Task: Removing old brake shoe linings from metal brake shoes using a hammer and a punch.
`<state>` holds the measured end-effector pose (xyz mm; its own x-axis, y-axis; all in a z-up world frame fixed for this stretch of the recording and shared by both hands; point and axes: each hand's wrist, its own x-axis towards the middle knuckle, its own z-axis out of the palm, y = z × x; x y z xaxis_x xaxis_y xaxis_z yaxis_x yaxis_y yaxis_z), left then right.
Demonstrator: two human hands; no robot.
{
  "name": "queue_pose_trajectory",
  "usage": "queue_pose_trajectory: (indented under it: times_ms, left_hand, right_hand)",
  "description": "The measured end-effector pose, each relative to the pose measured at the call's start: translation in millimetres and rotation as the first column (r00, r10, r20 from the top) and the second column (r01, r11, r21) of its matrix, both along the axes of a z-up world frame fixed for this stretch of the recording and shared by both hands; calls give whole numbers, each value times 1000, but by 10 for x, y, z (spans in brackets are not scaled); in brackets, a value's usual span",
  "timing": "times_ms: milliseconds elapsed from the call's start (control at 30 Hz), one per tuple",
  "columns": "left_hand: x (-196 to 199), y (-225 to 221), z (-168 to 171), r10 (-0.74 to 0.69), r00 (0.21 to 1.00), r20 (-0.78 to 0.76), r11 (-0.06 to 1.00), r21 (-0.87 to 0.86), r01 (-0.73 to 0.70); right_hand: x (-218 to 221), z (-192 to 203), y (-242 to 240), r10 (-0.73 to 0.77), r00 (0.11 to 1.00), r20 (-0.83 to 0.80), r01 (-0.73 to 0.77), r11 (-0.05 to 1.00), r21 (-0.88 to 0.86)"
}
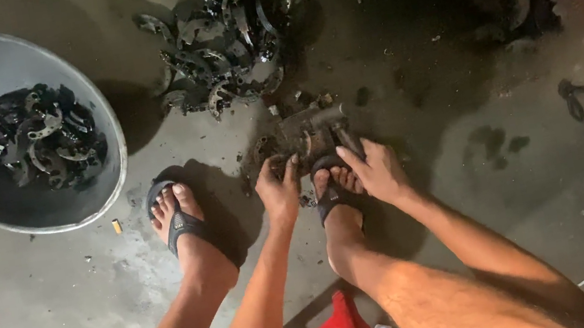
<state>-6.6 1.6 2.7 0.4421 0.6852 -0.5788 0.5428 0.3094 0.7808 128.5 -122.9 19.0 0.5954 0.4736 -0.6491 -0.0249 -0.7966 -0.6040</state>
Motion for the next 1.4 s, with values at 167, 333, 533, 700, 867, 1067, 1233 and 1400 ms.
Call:
queue_pose_trajectory:
  times_ms: [167, 333, 533, 700, 867, 1067, 1233, 1400]
  left_hand:
    - [-84, -32, -204, -196, 969, -152, 977, 59, 207]
    - [-54, 86, -295, -355, 889, -289, 786, 422, 451]
    - [186, 405, -343, -644, 731, -225, 532, 554, 640]
    - [105, 255, -514, -510, 828, -234, 663, 506, 552]
    - [-98, 2, -537, -414, 907, -79, 830, 377, 412]
    - [-170, -113, -518, -397, 916, -54, 858, 334, 391]
    - [-187, -119, -658, -371, 927, -48, 846, 393, 359]
    - [-151, -154, -570, -338, 939, -60, 848, 413, 331]
  right_hand:
    - [32, 281, 118, -2, 998, 67, 3, 1000, -11]
    - [-25, 168, -83, 33, 992, 125, -25, 998, -63]
    - [-58, 274, -70, 49, 997, 67, -47, 999, -26]
    - [-6, 307, -30, 138, 974, 180, -122, 988, -95]
    - [-60, 409, -64, 220, 950, 222, -197, 973, -123]
    - [-196, 372, -66, 270, 951, 151, -244, 954, -173]
    - [-139, 564, 33, 190, 974, 121, -176, 977, -121]
    - [-271, 314, -158, 280, 917, 283, -223, 950, -219]
